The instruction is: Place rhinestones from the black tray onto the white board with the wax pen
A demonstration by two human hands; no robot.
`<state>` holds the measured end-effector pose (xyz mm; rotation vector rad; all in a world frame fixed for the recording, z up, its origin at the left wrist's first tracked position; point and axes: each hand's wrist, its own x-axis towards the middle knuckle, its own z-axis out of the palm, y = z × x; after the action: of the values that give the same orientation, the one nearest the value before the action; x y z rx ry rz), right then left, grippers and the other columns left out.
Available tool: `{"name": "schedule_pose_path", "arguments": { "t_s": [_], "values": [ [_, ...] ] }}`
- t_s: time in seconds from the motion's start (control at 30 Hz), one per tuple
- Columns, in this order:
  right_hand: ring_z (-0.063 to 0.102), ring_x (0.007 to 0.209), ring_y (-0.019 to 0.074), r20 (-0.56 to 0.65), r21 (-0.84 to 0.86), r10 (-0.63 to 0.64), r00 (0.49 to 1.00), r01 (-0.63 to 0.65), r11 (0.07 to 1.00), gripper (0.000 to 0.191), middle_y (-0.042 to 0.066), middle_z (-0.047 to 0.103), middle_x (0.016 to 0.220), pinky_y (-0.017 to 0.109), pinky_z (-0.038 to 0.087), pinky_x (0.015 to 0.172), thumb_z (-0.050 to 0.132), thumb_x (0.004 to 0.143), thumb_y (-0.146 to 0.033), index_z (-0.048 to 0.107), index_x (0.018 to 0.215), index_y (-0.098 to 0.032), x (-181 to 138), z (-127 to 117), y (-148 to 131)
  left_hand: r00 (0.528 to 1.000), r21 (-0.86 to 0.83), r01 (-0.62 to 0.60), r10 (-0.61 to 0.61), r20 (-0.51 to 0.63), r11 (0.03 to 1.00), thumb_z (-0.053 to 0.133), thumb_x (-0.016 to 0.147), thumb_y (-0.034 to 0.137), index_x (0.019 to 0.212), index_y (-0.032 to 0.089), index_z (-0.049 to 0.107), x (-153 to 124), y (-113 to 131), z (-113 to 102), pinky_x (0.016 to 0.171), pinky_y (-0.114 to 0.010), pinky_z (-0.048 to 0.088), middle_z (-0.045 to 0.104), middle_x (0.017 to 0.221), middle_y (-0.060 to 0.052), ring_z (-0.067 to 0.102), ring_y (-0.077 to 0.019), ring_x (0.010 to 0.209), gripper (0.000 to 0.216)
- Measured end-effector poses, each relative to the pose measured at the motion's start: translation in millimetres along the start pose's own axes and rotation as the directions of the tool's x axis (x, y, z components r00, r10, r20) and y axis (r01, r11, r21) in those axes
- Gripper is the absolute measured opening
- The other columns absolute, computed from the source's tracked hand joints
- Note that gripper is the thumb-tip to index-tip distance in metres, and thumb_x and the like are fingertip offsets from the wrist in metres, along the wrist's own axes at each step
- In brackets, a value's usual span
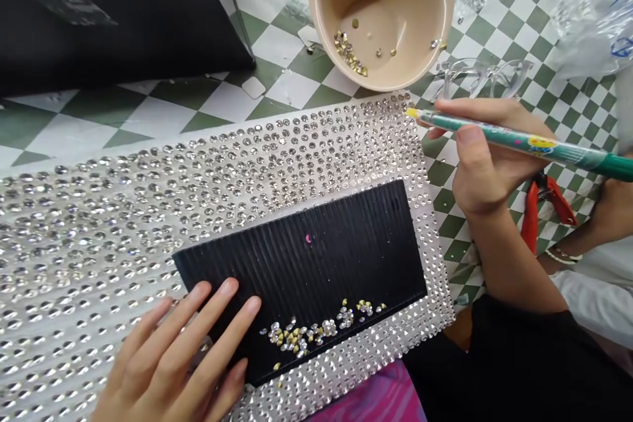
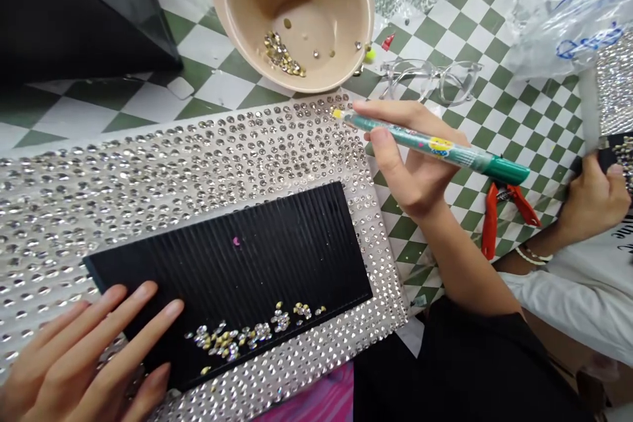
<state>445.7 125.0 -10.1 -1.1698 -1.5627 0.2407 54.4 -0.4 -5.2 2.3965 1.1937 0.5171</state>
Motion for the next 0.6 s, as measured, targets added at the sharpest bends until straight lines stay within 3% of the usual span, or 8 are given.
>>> {"name": "schedule_pose_path", "arguments": {
  "t_s": [0.23,0.43,0.6],
  "values": [
    [0.083,0.079,0.0211,0.042,-0.029,-0.02,0.999,0.022,0.999,0.027,-0.001,0.088,0.102,0.04,0.068,0.073,0.073,0.097,-0.025,0.088,0.117,-0.034,-2.0,-2.6,0.5,1.0,-0.005,0.002,-0.002,0.018,1.0,0.063,0.099,0.022,0.173,0.039,0.037,2.6,3.3,-0.1,0.152,-0.029,0.018,0.034,0.184,0.014,0.029,-0.0139,0.174,0.081],
    [0.084,0.078,0.0232,0.064,-0.084,-0.022,0.998,0.027,0.996,0.027,-0.004,0.088,0.1,0.043,0.068,0.071,0.073,0.099,-0.032,0.087,0.119,-0.041,-0.8,-4.0,-1.4,0.998,0.038,-0.021,0.019,0.059,0.999,0.058,0.104,0.024,0.176,0.036,0.03,8.0,4.5,-2.7,0.151,-0.029,0.015,0.068,0.158,-0.002,0.022,-0.0064,0.175,0.078],
    [0.08,0.07,0.0233,-0.015,-0.054,-0.07,0.997,0.069,0.996,0.028,-0.002,0.087,0.092,0.043,0.059,0.059,0.074,0.093,-0.03,0.089,0.116,-0.039,-3.0,0.8,-2.9,0.997,0.042,-0.009,0.006,0.074,0.999,0.06,0.105,0.023,0.177,0.035,0.027,5.4,5.5,-6.4,0.151,-0.032,0.015,0.071,0.151,-0.005,0.024,-0.0102,0.175,0.08]
  ]
}}
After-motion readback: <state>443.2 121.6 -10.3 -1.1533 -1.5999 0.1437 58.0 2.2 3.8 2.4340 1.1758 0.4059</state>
